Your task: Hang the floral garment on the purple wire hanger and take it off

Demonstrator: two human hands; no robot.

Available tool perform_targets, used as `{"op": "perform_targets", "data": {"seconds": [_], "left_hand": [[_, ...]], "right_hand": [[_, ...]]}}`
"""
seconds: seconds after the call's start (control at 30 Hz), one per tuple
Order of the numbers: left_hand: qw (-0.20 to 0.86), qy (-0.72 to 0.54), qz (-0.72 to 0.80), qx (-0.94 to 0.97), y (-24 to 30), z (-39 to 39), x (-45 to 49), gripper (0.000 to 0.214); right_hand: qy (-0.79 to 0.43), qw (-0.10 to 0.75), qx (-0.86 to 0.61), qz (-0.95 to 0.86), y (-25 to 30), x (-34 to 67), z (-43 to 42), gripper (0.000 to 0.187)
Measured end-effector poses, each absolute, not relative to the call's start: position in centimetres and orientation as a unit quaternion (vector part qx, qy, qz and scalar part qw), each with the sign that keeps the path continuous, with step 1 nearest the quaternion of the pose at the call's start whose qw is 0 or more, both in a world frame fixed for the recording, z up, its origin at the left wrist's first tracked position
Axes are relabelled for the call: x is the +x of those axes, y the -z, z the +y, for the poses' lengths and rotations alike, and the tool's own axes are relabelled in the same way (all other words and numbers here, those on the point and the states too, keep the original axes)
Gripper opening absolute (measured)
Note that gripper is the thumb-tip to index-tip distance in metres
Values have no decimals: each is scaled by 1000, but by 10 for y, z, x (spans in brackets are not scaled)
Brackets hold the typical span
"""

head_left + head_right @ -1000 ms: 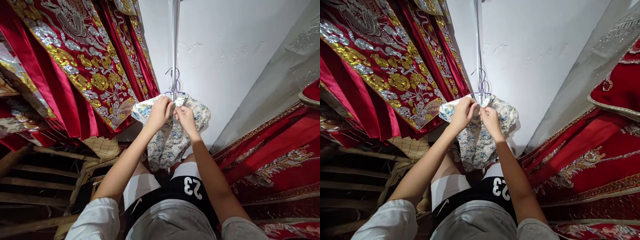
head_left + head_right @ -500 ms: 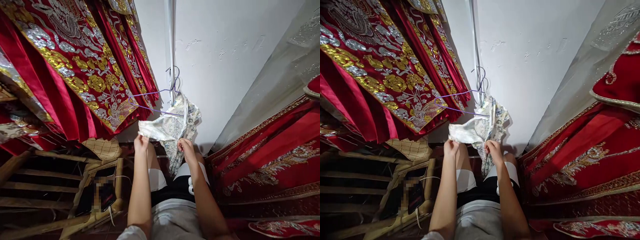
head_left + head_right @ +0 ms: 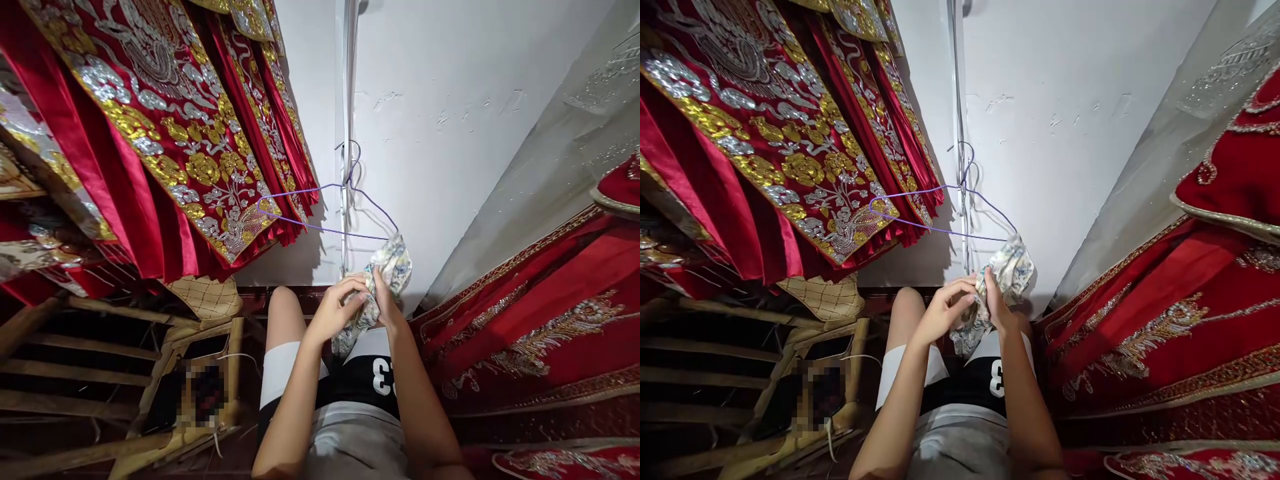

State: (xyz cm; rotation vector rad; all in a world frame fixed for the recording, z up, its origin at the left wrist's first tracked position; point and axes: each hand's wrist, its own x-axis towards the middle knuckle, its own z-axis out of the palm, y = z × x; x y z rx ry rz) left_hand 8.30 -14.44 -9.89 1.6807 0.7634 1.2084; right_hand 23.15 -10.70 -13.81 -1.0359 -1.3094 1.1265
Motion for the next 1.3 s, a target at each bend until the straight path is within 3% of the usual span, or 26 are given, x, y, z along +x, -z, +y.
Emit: {"op": "perform_targets", "data": {"seconds": [0.07,0.13,0.27,0.33,0.43,0.57,0.63,0.7,0.83,0.97,1.3], "left_hand": [[367,-475,332,727,96,-145,83,26],[328,-470,358,737,95,-139,78,40],[398,-372,356,759,103,-119,60,52],[430,-297,356,774,110,-112,48,61],[382,-217,401,804,113,-105,21,59],[237,-109,499,826,99,-102,-25,60],[169,-37,547,819,88,-104,-42,61],[123,22,590,798,78,-106,-53,58],[41,68,637,767,65,-109,-59,35],[-36,2,643,765,60,-103,-60,25],[-73,-311,516,795,20,-70,-71,23]], "right_hand": [[-606,484,-385,-501,129,231,-108,75],[-684,404,-343,-501,116,236,-109,59],[-679,257,-307,-616,79,254,-107,34],[-621,226,-321,-679,60,263,-99,21],[-436,334,-359,-755,41,270,-74,9],[-295,530,-394,-690,46,262,-19,42],[-314,536,-411,-667,58,252,6,46],[-342,504,-425,-669,72,243,21,36],[-340,488,-433,-677,89,244,16,21],[-281,526,-434,-675,82,270,-9,13],[-216,538,-398,-711,40,288,-48,11]]}}
